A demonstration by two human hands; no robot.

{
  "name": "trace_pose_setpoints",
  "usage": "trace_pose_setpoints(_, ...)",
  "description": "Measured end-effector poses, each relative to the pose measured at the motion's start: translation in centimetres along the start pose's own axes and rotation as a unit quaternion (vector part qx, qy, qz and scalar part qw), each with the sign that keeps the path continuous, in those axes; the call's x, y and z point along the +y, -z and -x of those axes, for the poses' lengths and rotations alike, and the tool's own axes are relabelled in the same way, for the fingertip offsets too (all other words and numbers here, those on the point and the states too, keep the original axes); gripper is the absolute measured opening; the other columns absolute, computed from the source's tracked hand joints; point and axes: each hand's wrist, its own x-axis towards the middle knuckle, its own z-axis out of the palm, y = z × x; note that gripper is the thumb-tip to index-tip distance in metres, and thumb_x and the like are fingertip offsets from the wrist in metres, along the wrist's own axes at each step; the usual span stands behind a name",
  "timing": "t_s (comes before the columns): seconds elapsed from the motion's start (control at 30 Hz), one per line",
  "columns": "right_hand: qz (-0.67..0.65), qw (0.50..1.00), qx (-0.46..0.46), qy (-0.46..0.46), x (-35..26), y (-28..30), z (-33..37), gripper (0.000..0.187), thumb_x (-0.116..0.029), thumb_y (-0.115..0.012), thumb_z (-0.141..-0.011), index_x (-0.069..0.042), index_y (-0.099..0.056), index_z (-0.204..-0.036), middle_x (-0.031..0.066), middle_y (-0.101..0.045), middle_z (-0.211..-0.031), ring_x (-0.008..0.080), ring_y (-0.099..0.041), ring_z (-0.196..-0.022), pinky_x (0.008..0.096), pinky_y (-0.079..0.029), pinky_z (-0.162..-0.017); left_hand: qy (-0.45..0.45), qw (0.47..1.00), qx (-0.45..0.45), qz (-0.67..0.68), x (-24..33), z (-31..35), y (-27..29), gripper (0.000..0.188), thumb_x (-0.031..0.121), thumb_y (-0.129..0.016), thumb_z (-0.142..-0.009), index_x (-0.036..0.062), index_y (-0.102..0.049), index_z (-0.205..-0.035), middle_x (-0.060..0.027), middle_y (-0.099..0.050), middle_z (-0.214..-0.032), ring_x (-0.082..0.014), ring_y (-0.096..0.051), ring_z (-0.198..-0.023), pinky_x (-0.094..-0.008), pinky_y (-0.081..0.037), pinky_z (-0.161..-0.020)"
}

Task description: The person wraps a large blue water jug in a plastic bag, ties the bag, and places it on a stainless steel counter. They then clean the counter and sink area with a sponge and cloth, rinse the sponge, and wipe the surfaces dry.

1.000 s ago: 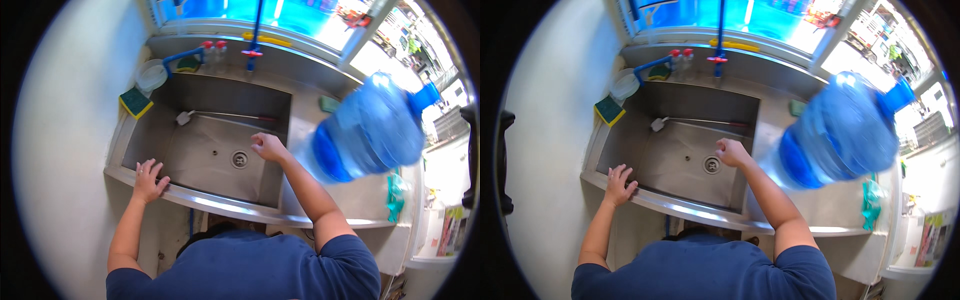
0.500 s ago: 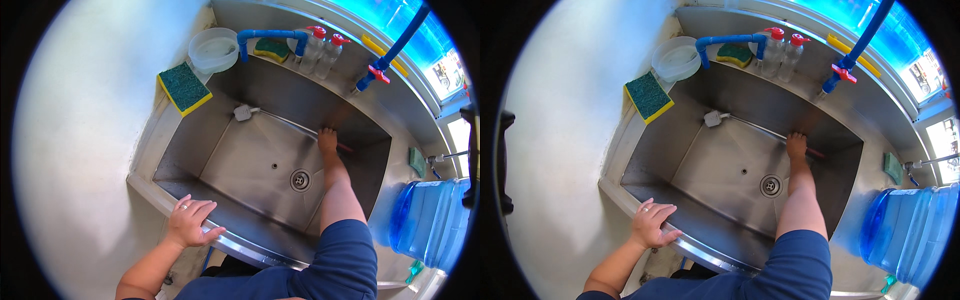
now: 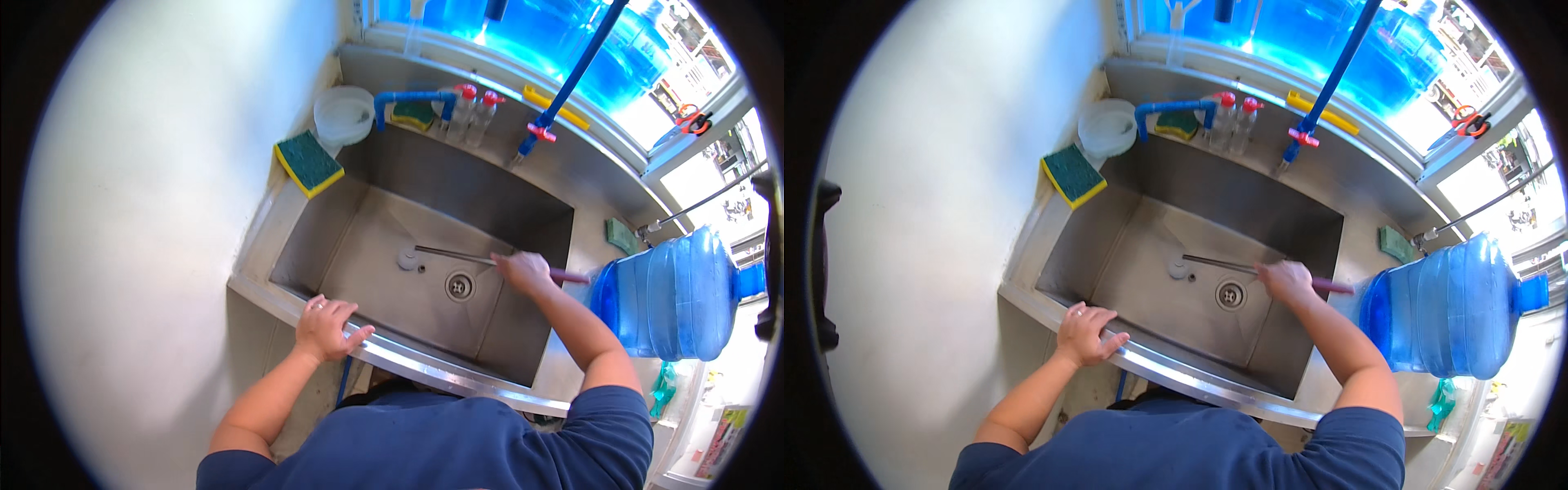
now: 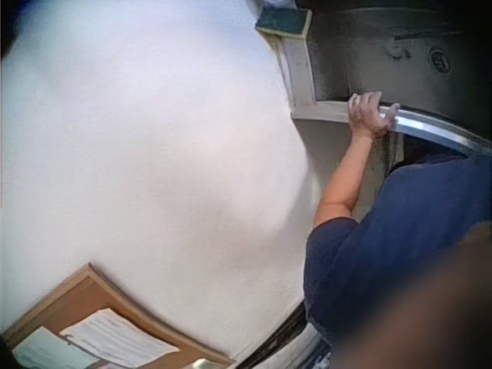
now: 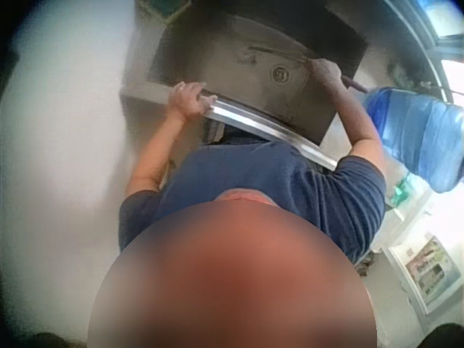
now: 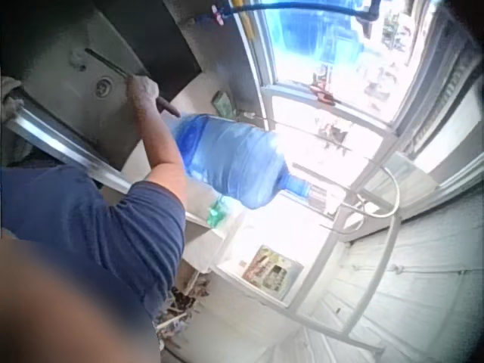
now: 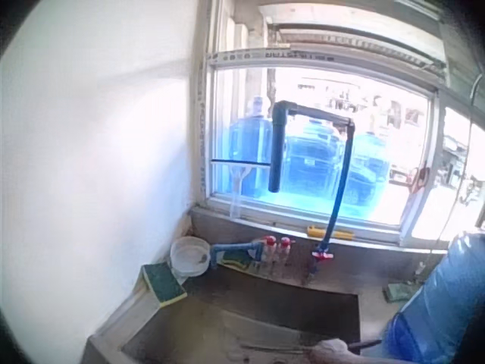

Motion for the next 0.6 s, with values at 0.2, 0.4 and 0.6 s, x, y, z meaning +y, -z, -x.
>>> trace_pose_setpoints(0.2, -0.117, 0.985, 0.113, -0.053, 0.2, 0.9, 9.1, 0.041, -0.039, -0.05, -0.099, -0.036, -0.05, -0.14, 0.0173, -0.07, -0.087, 0.0383, -0.068, -0.081, 0.0496, -0.054, -0.068, 0.004, 1.0, 0.005, 0.01, 0.2, 0.2, 0.0, 0.06, 0.062, -0.06, -0.084, 0.0073, -0.071, -0.105, -0.01, -0.07, -0.104, -0.0289, -0.063, -0.101, -0.0467, -0.039, -0.105)
trace_pose_setpoints(0.4, -0.111, 0.915, 0.387, -0.004, 1.4, 12.6, 11.7, 0.043, -0.032, -0.053, -0.098, -0.033, -0.049, -0.141, 0.0202, -0.065, -0.078, 0.0392, -0.066, -0.075, 0.0503, -0.051, -0.067, 0.013, 1.0, -0.007, -0.014, 0.3, 0.3, 0.3, 0.059, 0.062, -0.06, -0.084, 0.0088, -0.07, -0.108, -0.0096, -0.069, -0.109, -0.0295, -0.062, -0.106, -0.0462, -0.038, -0.105)
trace_pose_setpoints(0.6, 0.04, 0.907, 0.417, -0.049, -2.5, 26.6, 1.8, 0.043, -0.037, -0.04, -0.104, -0.03, -0.043, -0.146, 0.0158, -0.071, -0.092, 0.0338, -0.07, -0.084, 0.0459, -0.055, -0.07, 0.025, 1.0, 0.013, 0.006, 0.3, 0.6, 0.3, 0.061, 0.064, -0.059, -0.084, 0.0095, -0.071, -0.11, -0.0102, -0.069, -0.112, -0.0315, -0.061, -0.108, -0.045, -0.039, -0.104)
